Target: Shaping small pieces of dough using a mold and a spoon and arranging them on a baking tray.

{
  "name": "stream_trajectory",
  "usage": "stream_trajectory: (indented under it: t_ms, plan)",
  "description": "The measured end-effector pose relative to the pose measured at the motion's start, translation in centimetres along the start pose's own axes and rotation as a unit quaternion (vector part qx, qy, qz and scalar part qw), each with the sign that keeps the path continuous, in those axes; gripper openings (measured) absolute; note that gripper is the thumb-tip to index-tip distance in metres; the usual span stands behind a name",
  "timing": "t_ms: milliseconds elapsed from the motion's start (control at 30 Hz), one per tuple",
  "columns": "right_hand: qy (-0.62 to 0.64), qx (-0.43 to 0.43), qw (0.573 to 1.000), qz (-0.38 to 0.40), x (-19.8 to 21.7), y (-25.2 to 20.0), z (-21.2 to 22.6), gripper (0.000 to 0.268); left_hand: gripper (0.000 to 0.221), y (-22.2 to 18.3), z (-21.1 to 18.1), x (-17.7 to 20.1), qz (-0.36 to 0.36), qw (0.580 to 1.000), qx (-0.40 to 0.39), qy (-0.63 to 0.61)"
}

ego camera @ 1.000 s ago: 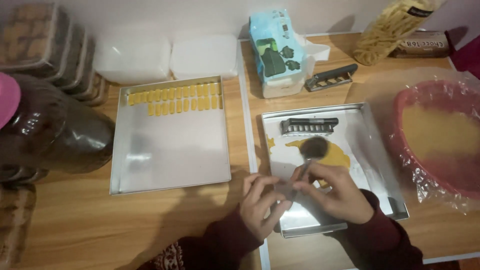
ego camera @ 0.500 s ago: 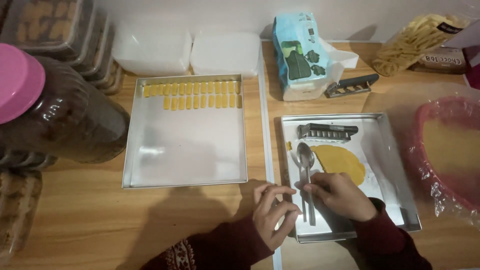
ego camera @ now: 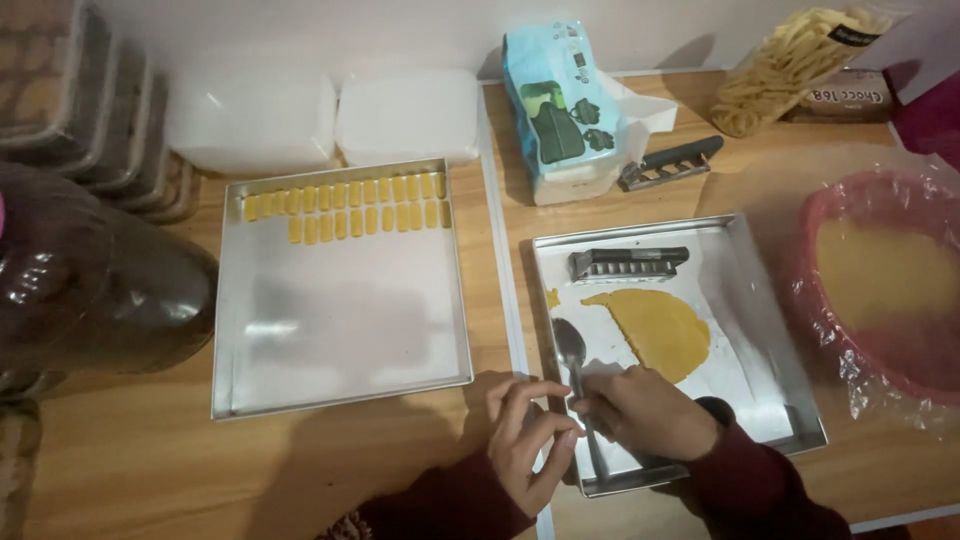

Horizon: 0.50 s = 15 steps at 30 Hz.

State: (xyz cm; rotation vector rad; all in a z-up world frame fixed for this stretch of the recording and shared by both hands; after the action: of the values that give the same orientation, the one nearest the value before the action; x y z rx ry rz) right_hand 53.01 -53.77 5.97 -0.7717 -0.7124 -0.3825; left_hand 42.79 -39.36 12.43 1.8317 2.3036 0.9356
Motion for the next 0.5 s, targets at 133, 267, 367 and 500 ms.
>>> stream_trajectory:
  t_ms: [133, 267, 367, 500]
  plan:
    - [-0.055, 0.0, 0.998, 0.011, -0.8, 0.0, -0.1, 0.018, 0.026, 0.7, -0.7, 0.3, -0.03, 0.999, -0.01, 0.004]
    - [-0.063, -0.019, 0.997, 0.028, 1.4, -1.0, 0.2, 0.02, 0.029, 0.9, -0.7, 0.1, -0.038, 0.999, 0.002, -0.004]
    - [-0.077, 0.145, 0.96, -0.229, 6.9, -2.2, -0.1, 0.024, 0.021, 0.7, -0.3, 0.0, -0.045, 0.999, 0.013, 0.005]
    - [-0.229, 0.084, 0.9, -0.362, 12.7, -1.7, -2.7, 0.04, 0.021, 0.4, 0.2, -0.3, -0.027, 0.999, 0.0, 0.019]
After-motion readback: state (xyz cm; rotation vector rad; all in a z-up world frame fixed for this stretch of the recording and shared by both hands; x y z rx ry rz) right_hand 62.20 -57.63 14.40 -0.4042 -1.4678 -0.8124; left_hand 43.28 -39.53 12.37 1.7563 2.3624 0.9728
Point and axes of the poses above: each hand's wrist, its own y-axis towards the middle knuckle, its own x-axis out of the back of the hand, z = x × y, the point moved 6 cm from there along y, towards the middle knuckle
